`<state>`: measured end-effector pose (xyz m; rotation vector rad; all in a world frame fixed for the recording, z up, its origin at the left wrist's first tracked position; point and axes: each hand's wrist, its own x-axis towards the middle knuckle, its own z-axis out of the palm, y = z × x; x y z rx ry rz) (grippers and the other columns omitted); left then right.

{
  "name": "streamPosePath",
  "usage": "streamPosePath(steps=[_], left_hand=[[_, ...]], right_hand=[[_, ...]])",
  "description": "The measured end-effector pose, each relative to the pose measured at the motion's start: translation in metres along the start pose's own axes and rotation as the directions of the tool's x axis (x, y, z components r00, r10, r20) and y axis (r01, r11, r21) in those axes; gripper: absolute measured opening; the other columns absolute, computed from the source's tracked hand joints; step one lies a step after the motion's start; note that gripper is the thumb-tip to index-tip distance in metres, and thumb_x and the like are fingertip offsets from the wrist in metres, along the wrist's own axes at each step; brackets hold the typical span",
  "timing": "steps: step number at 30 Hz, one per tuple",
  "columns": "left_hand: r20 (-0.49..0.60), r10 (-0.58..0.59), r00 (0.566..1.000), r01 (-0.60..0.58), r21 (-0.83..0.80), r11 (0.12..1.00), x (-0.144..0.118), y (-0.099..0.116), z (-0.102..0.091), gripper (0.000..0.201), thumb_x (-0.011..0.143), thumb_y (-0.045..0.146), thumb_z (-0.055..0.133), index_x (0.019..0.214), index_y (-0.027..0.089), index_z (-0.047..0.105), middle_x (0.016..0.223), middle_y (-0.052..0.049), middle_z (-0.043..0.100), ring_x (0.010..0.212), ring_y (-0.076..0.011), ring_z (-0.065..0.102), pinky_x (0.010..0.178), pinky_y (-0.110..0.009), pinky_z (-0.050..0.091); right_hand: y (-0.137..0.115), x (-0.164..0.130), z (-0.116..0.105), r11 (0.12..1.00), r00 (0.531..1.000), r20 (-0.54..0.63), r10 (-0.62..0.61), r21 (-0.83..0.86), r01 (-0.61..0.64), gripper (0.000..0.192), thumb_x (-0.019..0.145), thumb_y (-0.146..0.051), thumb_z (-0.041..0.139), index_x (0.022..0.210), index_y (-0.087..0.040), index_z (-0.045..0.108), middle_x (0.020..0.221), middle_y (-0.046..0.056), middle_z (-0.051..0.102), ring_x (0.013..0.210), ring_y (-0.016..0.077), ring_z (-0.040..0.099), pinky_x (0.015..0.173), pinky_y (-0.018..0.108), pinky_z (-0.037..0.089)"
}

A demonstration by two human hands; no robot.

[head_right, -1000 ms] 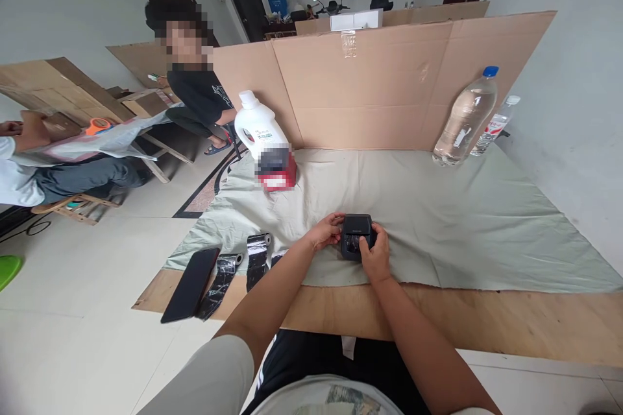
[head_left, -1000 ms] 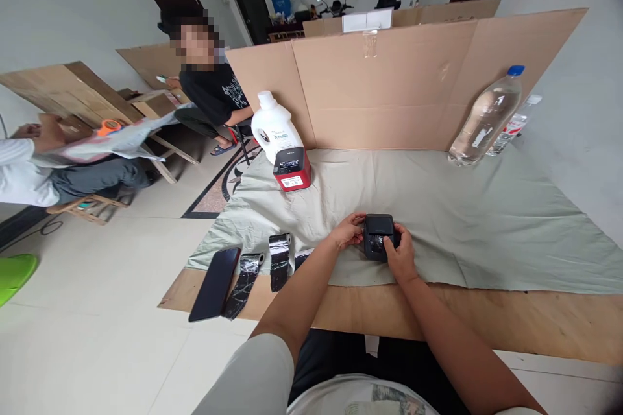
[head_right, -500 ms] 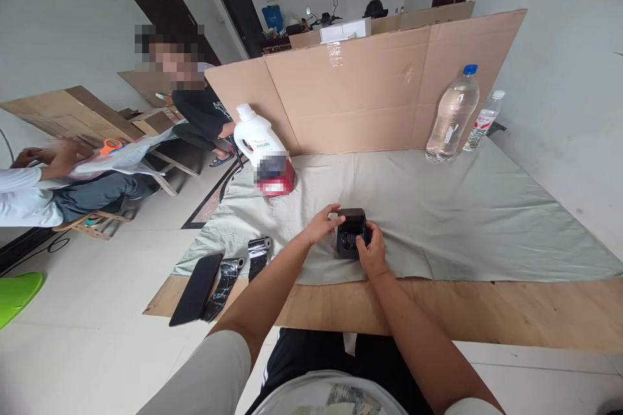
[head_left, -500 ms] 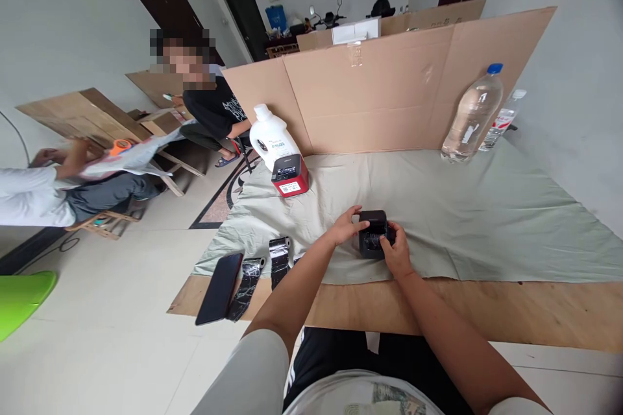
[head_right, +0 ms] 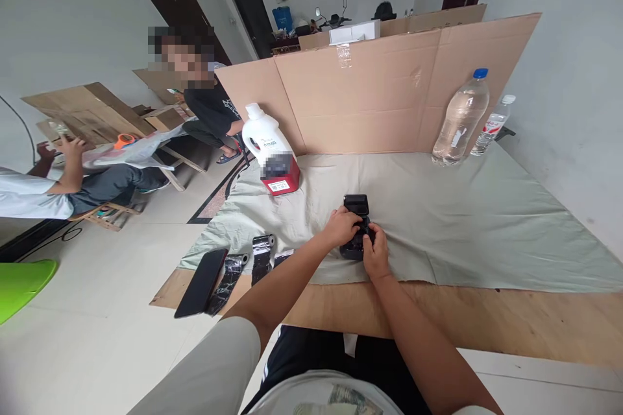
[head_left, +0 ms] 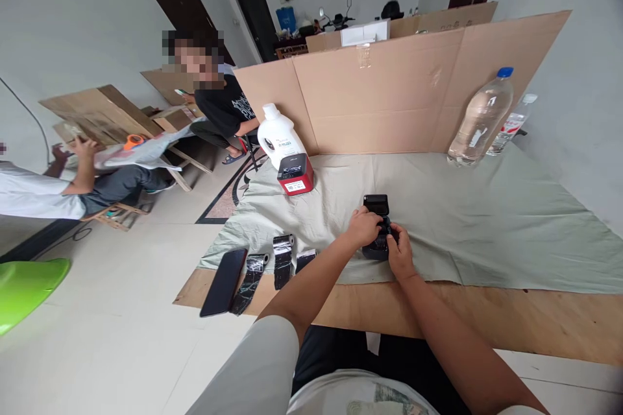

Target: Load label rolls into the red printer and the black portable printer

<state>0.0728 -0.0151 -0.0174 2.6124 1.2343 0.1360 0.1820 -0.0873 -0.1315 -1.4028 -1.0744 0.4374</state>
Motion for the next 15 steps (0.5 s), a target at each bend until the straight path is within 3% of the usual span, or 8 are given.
streamPosePath(steps=[4,7,15], left_hand=[[0.204,0.025,0.979,-0.064,0.187,0.98,0.011,0.008,-0.007,0.028,0.091,0.031,0.047,0.103,0.02,0.07,0.118,-0.011,0.062,0.116,-0.0317,0.044,0.094,-0.046,0.034],[0.286,0.004,0.958,-0.063,0.198,0.978,0.019,0.01,-0.009,0.028,0.088,0.034,0.052,0.105,0.018,0.068,0.124,-0.014,0.057,0.118,-0.0329,0.044,0.095,-0.047,0.035],[0.211,0.014,0.977,-0.016,0.01,1.0,0.022,0.002,-0.01,0.027,0.077,0.028,0.066,0.102,0.019,0.062,0.107,-0.008,0.067,0.11,-0.0293,0.054,0.097,-0.045,0.037]], right_hand=[[-0.001,0.001,0.0,1.0,1.0,-0.01,-0.009,-0.007,0.009,0.038,0.09,-0.043,0.041,0.117,-0.019,0.053,0.119,0.013,0.06,0.113,0.0247,0.055,0.102,0.05,0.041],[-0.003,0.001,0.0,1.0,1.0,-0.011,-0.013,-0.017,0.013,0.038,0.091,-0.044,0.039,0.116,-0.018,0.053,0.118,0.013,0.06,0.112,0.0244,0.055,0.101,0.05,0.042],[-0.005,0.001,-0.001,0.999,1.0,-0.021,-0.017,-0.031,0.016,0.039,0.092,-0.045,0.038,0.115,-0.018,0.054,0.116,0.013,0.061,0.11,0.0243,0.055,0.1,0.049,0.042]])
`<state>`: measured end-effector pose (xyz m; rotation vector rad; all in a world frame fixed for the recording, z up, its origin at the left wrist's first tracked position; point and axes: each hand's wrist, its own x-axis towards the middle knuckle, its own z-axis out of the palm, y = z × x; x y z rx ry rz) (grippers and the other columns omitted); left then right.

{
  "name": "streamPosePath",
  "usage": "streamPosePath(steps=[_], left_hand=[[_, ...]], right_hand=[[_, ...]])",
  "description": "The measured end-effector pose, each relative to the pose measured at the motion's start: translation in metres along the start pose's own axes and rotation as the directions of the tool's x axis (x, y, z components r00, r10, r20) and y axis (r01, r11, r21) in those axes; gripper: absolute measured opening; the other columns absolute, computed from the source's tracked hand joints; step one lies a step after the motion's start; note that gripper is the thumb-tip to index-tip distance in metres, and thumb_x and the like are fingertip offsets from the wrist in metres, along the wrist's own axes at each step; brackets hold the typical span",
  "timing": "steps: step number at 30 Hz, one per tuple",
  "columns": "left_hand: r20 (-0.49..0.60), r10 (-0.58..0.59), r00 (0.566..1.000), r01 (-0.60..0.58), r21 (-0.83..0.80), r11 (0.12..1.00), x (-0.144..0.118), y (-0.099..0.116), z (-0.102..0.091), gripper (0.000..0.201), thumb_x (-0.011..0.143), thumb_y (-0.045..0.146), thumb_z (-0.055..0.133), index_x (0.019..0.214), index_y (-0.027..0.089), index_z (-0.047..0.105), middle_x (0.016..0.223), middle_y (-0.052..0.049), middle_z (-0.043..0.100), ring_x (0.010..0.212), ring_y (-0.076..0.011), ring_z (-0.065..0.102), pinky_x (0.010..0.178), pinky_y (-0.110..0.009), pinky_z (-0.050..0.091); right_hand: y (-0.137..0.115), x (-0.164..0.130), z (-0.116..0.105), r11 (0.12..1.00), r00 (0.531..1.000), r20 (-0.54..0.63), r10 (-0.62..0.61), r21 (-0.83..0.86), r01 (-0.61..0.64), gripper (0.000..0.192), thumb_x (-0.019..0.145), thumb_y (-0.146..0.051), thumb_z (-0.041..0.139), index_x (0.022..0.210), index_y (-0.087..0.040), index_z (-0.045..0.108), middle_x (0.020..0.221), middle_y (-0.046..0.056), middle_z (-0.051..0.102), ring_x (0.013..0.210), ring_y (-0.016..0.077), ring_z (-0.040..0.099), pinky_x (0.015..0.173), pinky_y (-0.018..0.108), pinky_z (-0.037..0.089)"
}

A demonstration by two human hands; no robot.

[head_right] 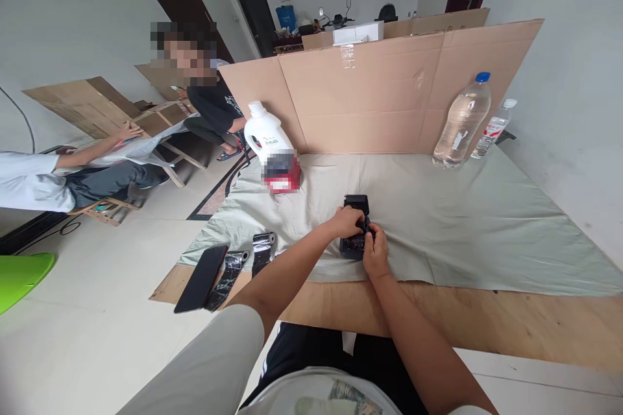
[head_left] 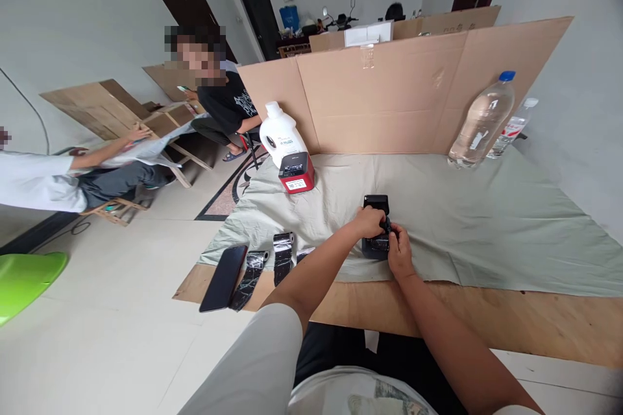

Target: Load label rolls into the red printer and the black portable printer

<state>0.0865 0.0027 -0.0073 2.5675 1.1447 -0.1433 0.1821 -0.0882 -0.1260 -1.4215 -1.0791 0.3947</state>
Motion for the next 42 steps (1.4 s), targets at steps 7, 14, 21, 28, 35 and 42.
streamPosePath(steps=[7,14,21,28,35,42], left_hand=[[-0.34,-0.069,0.938,-0.181,-0.65,0.738,-0.031,-0.014,0.011,0.03,0.076,0.016,0.066,0.104,0.017,0.055,0.103,-0.006,0.064,0.095,-0.0169,0.059,0.088,-0.031,0.045],[-0.09,-0.044,0.995,-0.057,-0.867,0.495,-0.131,-0.092,-0.018,0.04,0.064,0.03,0.078,0.097,0.016,0.059,0.094,-0.003,0.063,0.088,-0.0158,0.059,0.085,-0.03,0.044],[0.15,-0.238,0.96,0.278,-0.638,0.718,-0.221,-0.161,-0.026,0.036,0.059,0.031,0.074,0.089,0.017,0.061,0.092,-0.003,0.065,0.092,-0.0234,0.062,0.083,-0.032,0.047],[-0.106,-0.422,0.9,0.387,-0.252,0.887,-0.218,-0.149,-0.003,0.023,0.069,0.028,0.066,0.09,0.021,0.066,0.1,-0.006,0.067,0.103,-0.0272,0.059,0.092,-0.037,0.045],[-0.07,-0.206,0.976,0.197,-0.118,0.973,-0.169,-0.119,0.021,0.024,0.075,0.02,0.063,0.099,0.02,0.067,0.105,-0.009,0.066,0.107,-0.028,0.058,0.096,-0.038,0.043],[0.005,-0.265,0.964,0.261,-0.191,0.946,-0.161,-0.113,0.019,0.03,0.071,0.017,0.067,0.101,0.018,0.067,0.1,-0.008,0.065,0.1,-0.0262,0.06,0.089,-0.034,0.045]], right_hand=[[-0.003,0.002,-0.004,1.0,0.999,0.033,0.016,-0.005,-0.016,0.04,0.091,-0.046,0.038,0.114,-0.017,0.054,0.116,0.013,0.061,0.11,0.0245,0.055,0.1,0.05,0.042],[-0.005,0.001,-0.005,0.999,0.998,0.034,0.051,-0.015,-0.051,0.042,0.089,-0.048,0.041,0.115,-0.017,0.054,0.118,0.013,0.061,0.111,0.0245,0.055,0.101,0.049,0.04],[-0.006,0.002,-0.004,0.997,0.998,0.029,0.063,-0.045,-0.061,0.044,0.088,-0.049,0.042,0.115,-0.017,0.054,0.119,0.014,0.061,0.112,0.0251,0.056,0.101,0.049,0.041],[-0.005,0.002,-0.005,0.997,0.998,0.028,0.059,-0.042,-0.058,0.045,0.087,-0.051,0.043,0.115,-0.017,0.054,0.117,0.014,0.061,0.109,0.0254,0.056,0.099,0.05,0.042],[-0.001,0.001,-0.005,0.999,0.998,0.041,0.05,-0.022,-0.049,0.044,0.088,-0.051,0.044,0.116,-0.018,0.053,0.118,0.014,0.06,0.109,0.0252,0.056,0.1,0.05,0.042],[-0.002,0.0,-0.003,0.997,0.996,0.056,0.072,-0.011,-0.071,0.044,0.088,-0.049,0.045,0.118,-0.018,0.052,0.12,0.014,0.059,0.111,0.0252,0.055,0.1,0.05,0.043]])
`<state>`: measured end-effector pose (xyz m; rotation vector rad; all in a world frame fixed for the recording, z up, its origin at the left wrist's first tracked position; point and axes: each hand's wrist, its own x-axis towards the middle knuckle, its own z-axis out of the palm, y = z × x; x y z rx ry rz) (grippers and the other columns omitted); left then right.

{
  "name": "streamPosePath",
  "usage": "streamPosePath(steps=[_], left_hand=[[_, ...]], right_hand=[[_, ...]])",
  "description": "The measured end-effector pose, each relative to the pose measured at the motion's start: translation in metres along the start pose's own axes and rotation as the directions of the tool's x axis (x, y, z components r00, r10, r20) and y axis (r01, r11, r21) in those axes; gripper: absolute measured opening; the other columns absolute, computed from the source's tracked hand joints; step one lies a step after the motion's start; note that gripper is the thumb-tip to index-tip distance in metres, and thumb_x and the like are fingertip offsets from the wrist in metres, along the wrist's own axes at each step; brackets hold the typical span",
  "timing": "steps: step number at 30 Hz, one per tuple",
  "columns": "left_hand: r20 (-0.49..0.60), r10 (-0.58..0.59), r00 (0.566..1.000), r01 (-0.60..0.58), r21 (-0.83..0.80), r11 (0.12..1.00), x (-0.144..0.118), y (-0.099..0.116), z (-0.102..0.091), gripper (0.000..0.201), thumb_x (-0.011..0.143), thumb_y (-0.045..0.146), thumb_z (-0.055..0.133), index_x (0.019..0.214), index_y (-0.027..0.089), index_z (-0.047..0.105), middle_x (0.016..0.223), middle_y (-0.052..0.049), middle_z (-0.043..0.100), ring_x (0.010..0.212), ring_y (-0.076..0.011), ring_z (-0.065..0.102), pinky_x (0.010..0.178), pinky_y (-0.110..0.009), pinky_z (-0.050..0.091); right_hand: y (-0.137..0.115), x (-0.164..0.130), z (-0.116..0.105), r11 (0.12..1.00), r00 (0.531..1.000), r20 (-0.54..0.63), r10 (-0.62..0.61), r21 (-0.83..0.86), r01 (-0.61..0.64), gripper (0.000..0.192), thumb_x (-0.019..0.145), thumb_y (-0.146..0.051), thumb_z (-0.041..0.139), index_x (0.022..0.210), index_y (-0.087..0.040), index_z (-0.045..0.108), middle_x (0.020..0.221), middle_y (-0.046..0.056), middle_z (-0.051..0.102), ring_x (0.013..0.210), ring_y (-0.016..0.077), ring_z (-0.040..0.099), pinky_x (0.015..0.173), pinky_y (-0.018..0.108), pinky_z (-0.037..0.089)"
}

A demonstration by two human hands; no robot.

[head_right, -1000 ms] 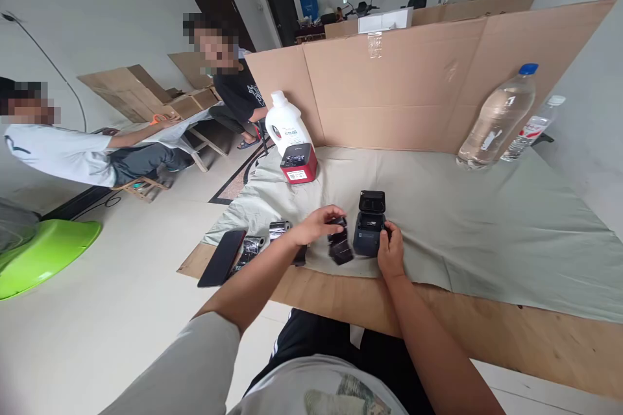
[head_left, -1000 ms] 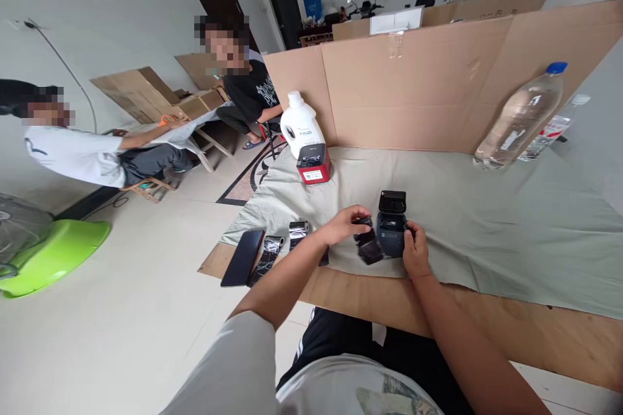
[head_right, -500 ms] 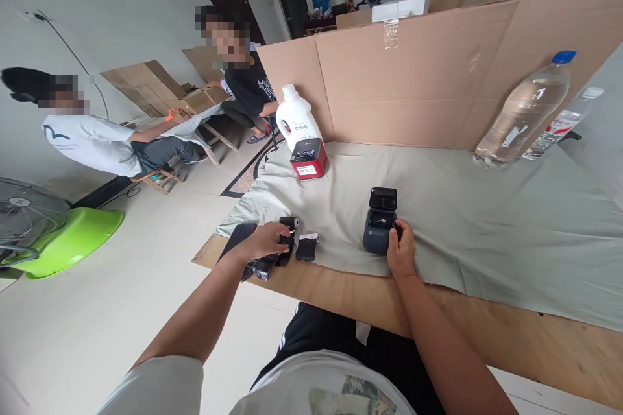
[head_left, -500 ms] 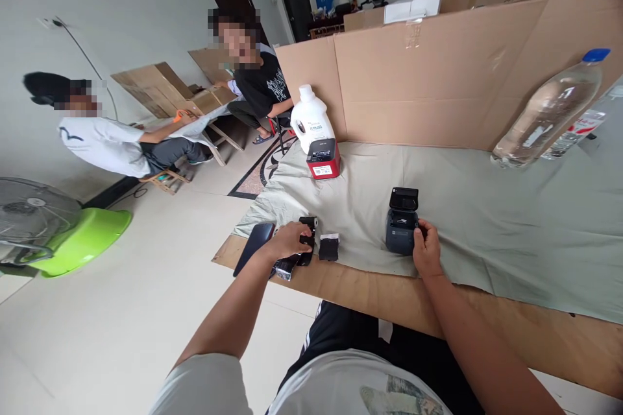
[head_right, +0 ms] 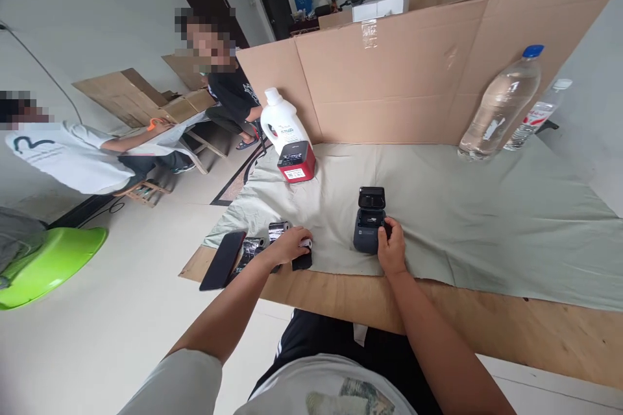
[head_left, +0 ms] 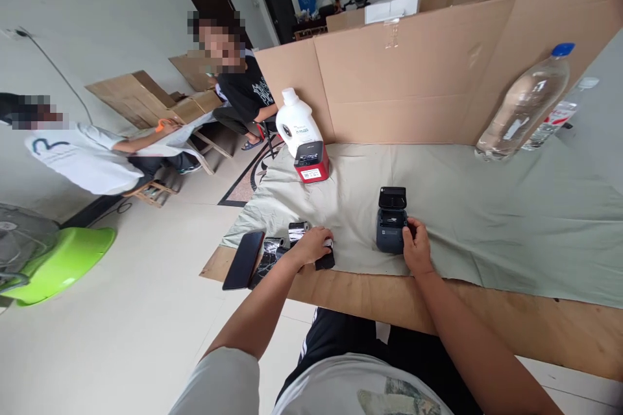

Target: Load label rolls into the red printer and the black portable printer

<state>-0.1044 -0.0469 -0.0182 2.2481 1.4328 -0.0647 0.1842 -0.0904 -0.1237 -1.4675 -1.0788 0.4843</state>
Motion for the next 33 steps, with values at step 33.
streamPosePath(steps=[33], left_hand=[[-0.34,0.447,0.827,-0.475,0.002,0.88,0.116,0.13,0.012,0.025,0.093,0.025,0.045,0.095,0.019,0.07,0.101,-0.009,0.068,0.104,-0.0215,0.058,0.098,-0.037,0.043]], right_hand=[[-0.029,-0.003,-0.007,0.92,0.948,-0.001,-0.318,-0.24,0.309,0.021,0.082,-0.039,0.06,0.089,-0.022,0.068,0.117,0.012,0.052,0.112,0.0285,0.05,0.099,0.052,0.041]])
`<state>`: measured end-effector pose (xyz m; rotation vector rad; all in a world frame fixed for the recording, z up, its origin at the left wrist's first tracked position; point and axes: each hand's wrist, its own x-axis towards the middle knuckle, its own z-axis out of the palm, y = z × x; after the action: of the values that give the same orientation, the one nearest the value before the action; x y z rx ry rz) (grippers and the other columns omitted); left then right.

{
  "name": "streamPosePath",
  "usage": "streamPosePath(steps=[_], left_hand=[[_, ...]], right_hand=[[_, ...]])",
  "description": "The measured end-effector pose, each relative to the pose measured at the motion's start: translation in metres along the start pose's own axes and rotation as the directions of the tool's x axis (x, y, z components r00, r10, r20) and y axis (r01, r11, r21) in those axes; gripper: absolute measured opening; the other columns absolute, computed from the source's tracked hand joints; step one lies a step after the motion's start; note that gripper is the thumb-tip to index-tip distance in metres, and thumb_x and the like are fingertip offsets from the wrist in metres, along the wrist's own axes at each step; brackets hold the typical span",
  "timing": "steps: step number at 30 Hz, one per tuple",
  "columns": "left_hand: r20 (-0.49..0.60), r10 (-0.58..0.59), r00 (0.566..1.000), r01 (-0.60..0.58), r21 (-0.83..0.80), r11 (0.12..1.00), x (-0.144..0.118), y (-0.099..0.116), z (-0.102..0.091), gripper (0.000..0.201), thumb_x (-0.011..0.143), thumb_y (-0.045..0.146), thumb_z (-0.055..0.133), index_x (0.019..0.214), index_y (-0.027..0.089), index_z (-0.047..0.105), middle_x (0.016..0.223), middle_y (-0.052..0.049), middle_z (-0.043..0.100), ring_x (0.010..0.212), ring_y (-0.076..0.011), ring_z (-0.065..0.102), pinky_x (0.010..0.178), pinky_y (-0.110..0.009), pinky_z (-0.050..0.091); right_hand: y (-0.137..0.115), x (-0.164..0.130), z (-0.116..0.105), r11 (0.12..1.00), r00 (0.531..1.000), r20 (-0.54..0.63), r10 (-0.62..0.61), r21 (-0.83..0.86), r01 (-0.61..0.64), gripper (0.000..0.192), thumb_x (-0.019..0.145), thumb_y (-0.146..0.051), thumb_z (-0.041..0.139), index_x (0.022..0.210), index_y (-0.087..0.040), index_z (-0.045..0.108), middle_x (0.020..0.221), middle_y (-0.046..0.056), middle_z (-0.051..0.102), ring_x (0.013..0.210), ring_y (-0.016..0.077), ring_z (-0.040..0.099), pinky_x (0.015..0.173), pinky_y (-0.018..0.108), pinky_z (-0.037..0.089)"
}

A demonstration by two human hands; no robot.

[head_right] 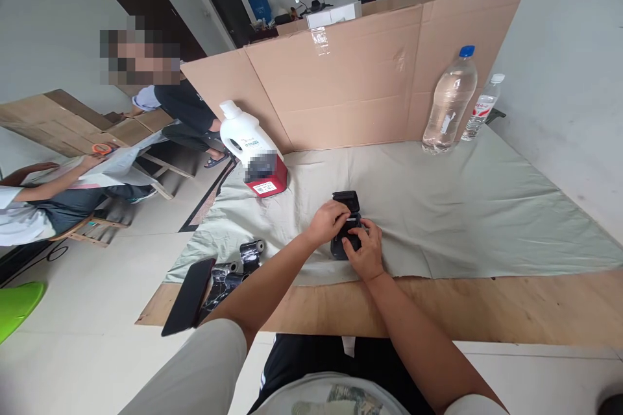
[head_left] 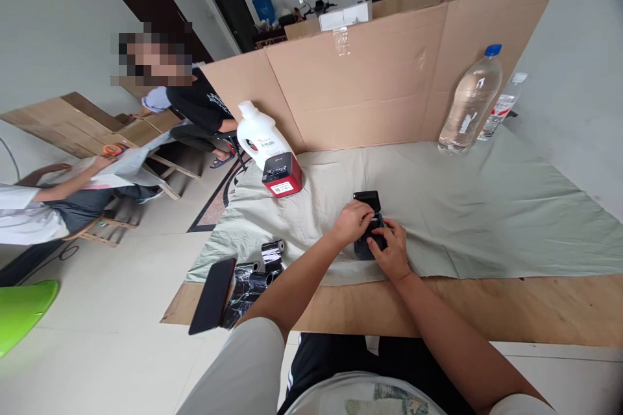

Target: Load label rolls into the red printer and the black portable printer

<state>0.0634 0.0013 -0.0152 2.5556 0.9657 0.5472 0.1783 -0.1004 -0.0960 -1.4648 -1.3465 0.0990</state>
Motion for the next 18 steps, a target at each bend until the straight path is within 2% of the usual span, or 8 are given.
streamPosePath(steps=[2,4,6,8,11,13,16,18], left_hand=[[-0.211,-0.065,0.975,0.06,-0.033,0.998,0.0,-0.006,-0.001,0.03,0.095,0.028,0.042,0.11,0.018,0.065,0.12,-0.012,0.061,0.117,-0.0235,0.051,0.105,-0.042,0.039],[-0.291,-0.113,0.95,0.094,-0.077,0.993,0.0,-0.014,0.001,0.037,0.097,0.032,0.038,0.126,0.018,0.056,0.136,-0.013,0.051,0.13,-0.0247,0.041,0.111,-0.044,0.033],[-0.257,-0.112,0.96,0.075,-0.149,0.986,-0.002,-0.021,0.005,0.045,0.099,0.037,0.032,0.136,0.017,0.046,0.144,-0.014,0.044,0.136,-0.0233,0.036,0.114,-0.044,0.029],[-0.227,-0.093,0.969,0.042,-0.22,0.975,-0.008,-0.024,0.01,0.049,0.1,0.041,0.026,0.139,0.016,0.042,0.144,-0.014,0.045,0.137,-0.0217,0.037,0.115,-0.043,0.029],[-0.294,-0.077,0.953,-0.006,-0.273,0.962,-0.023,-0.021,0.016,0.052,0.1,0.046,0.021,0.136,0.015,0.045,0.139,-0.014,0.05,0.133,-0.0215,0.042,0.113,-0.042,0.031],[-0.335,-0.073,0.939,-0.028,-0.286,0.958,-0.035,-0.015,0.021,0.053,0.1,0.047,0.02,0.132,0.015,0.048,0.133,-0.015,0.054,0.127,-0.0213,0.047,0.111,-0.041,0.034],[-0.321,-0.075,0.944,-0.024,-0.294,0.956,-0.051,-0.009,0.028,0.052,0.1,0.047,0.02,0.129,0.017,0.051,0.122,-0.013,0.061,0.121,-0.0209,0.052,0.107,-0.041,0.037],[-0.307,-0.07,0.949,-0.022,-0.287,0.958,-0.059,-0.006,0.033,0.049,0.1,0.045,0.022,0.126,0.018,0.053,0.12,-0.012,0.062,0.124,-0.021,0.051,0.108,-0.042,0.037]], right_hand=[[0.0,0.0,-0.001,1.0,1.0,-0.003,-0.01,-0.008,0.01,0.022,0.082,-0.041,0.06,0.088,-0.022,0.067,0.117,0.011,0.052,0.111,0.028,0.05,0.097,0.051,0.042],[-0.001,0.001,-0.001,1.0,1.0,-0.009,-0.019,-0.013,0.019,0.022,0.082,-0.042,0.059,0.086,-0.022,0.067,0.116,0.011,0.053,0.11,0.0278,0.051,0.097,0.051,0.042],[-0.002,0.001,-0.002,1.0,1.0,-0.011,-0.028,-0.011,0.028,0.022,0.084,-0.042,0.058,0.086,-0.022,0.067,0.116,0.011,0.053,0.111,0.0277,0.051,0.097,0.051,0.042],[-0.003,0.001,-0.003,0.999,0.999,-0.009,-0.033,-0.005,0.033,0.022,0.085,-0.041,0.056,0.086,-0.021,0.067,0.116,0.011,0.054,0.111,0.0273,0.051,0.098,0.05,0.042],[-0.002,0.002,-0.003,0.999,1.0,-0.013,-0.029,0.013,0.029,0.023,0.088,-0.04,0.052,0.092,-0.022,0.065,0.114,0.011,0.055,0.11,0.0263,0.052,0.098,0.05,0.042],[-0.001,0.002,-0.003,0.999,0.999,-0.025,-0.022,0.03,0.023,0.024,0.09,-0.039,0.048,0.102,-0.022,0.061,0.114,0.011,0.057,0.11,0.0257,0.052,0.098,0.051,0.043],[0.0,0.003,-0.004,0.998,0.999,-0.032,-0.008,0.06,0.01,0.031,0.093,-0.035,0.044,0.119,-0.022,0.052,0.12,0.012,0.057,0.114,0.0252,0.051,0.096,0.05,0.044],[0.0,0.003,-0.004,0.998,0.999,-0.028,-0.019,0.066,0.02,0.034,0.094,-0.033,0.041,0.124,-0.022,0.05,0.123,0.012,0.057,0.116,0.0249,0.051,0.097,0.049,0.044]])
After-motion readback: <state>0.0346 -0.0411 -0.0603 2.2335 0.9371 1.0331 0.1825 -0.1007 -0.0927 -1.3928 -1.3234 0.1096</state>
